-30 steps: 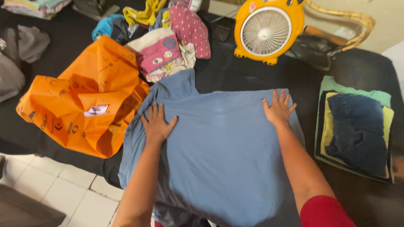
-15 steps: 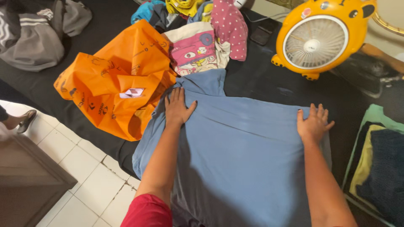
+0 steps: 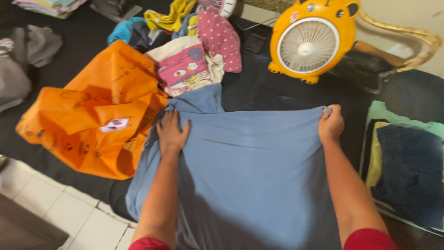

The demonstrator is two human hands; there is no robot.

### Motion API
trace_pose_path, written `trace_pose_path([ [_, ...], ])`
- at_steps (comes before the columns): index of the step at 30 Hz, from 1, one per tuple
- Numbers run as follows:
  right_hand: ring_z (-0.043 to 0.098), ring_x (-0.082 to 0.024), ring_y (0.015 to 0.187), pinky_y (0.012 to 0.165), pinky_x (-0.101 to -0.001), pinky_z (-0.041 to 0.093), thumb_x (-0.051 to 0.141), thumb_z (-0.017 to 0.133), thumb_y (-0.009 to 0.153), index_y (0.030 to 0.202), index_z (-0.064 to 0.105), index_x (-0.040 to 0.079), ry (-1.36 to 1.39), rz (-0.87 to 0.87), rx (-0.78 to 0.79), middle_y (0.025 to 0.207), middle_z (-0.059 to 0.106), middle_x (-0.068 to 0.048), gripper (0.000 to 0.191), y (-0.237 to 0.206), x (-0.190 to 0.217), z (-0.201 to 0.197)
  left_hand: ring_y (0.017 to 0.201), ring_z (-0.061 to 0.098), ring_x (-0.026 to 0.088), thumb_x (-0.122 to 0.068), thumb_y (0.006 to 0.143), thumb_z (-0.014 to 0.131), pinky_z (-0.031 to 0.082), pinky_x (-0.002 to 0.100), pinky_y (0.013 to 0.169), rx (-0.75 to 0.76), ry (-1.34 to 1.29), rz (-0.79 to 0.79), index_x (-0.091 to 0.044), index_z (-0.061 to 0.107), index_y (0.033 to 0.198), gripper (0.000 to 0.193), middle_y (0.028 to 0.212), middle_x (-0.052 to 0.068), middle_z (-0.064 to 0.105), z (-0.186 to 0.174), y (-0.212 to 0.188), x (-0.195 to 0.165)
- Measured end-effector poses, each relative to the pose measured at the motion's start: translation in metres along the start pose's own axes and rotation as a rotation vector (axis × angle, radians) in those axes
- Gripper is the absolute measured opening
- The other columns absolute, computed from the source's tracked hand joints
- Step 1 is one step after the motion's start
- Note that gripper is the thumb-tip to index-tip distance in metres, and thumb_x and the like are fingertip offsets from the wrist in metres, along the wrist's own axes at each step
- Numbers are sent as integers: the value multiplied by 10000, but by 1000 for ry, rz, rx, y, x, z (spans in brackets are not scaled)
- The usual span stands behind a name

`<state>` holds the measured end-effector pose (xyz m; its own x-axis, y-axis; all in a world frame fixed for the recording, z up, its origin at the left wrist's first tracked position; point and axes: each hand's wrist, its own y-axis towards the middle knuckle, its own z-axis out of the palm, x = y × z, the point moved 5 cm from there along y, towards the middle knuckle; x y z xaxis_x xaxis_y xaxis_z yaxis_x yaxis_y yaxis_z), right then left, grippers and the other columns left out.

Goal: The person folds a light green t-shirt, a yellow t-shirt, a pair of blue shorts, and a blue t-shirt on a black table. The person smooths and aligns each item before folding it into a compact rectangle and stacking them.

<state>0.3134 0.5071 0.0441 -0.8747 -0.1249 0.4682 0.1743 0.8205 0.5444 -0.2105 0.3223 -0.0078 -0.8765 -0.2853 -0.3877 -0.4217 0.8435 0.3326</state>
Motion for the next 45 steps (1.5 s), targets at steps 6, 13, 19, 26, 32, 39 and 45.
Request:
trace_pose_path([
  [6, 676, -458, 815, 704, -569, 499, 219, 627, 1047, 1133, 593, 85, -179, -124, 16, 933, 711, -201, 163, 15, -21, 0, 1493, 387, 265, -455, 992, 535, 172, 527, 1246, -47, -114, 15, -68, 567, 1449, 600, 1557, 129, 504, 5, 3, 2],
  [13, 683, -453, 820, 735, -558, 510, 260, 609, 1091, 1149, 599, 75, -223, -70, 28, 943, 721, -196, 194, 9, -22, 13, 1411, 451, 289, -479, 958, 592, 254, 544, 1180, -36, 49, 25, -52, 587, 1386, 605, 1481, 141, 547, -5, 13, -13],
  [19, 685, -458, 796, 725, -568, 511, 263, 591, 1095, 1146, 590, 69, -201, -58, 45, 951, 723, -193, 201, 13, -26, 15, 1073, 662, 400, -348, 932, 657, 522, 551, 852, 63, 124, 77, -92, 609, 1339, 483, 1148, 189, 710, -7, 76, -47],
  [26, 687, -467, 793, 714, -572, 510, 292, 573, 1083, 1154, 578, 77, -208, -25, 54, 965, 728, -205, 226, 18, -32, 19, 981, 665, 468, -200, 947, 641, 508, 560, 852, -159, -304, -303, -68, 641, 1147, 240, 1012, 276, 705, 18, 113, -60],
  [32, 686, -468, 816, 762, -572, 511, 289, 558, 1139, 1177, 572, 74, -202, -16, 77, 932, 728, -205, 220, 15, -38, 26, 1080, 644, 475, -103, 928, 614, 499, 546, 923, -278, -429, -181, -31, 560, 1288, 371, 1108, 279, 701, 40, 105, -61],
  [39, 679, -476, 775, 722, -575, 507, 290, 597, 1115, 1169, 596, 82, -219, 7, 66, 878, 715, -220, 215, 15, -44, 31, 1207, 541, 420, -230, 854, 763, 431, 530, 1048, 23, -161, -54, -2, 288, 1553, 875, 1282, 227, 586, 37, 84, -74],
  [45, 684, -466, 788, 732, -572, 508, 267, 615, 1125, 1172, 592, 68, -194, -71, 20, 919, 722, -203, 206, 14, -50, 33, 1473, 324, 374, -442, 879, 704, 238, 619, 1145, 112, 87, 117, -70, 304, 1564, 877, 1591, 208, 328, -9, -39, -74],
])
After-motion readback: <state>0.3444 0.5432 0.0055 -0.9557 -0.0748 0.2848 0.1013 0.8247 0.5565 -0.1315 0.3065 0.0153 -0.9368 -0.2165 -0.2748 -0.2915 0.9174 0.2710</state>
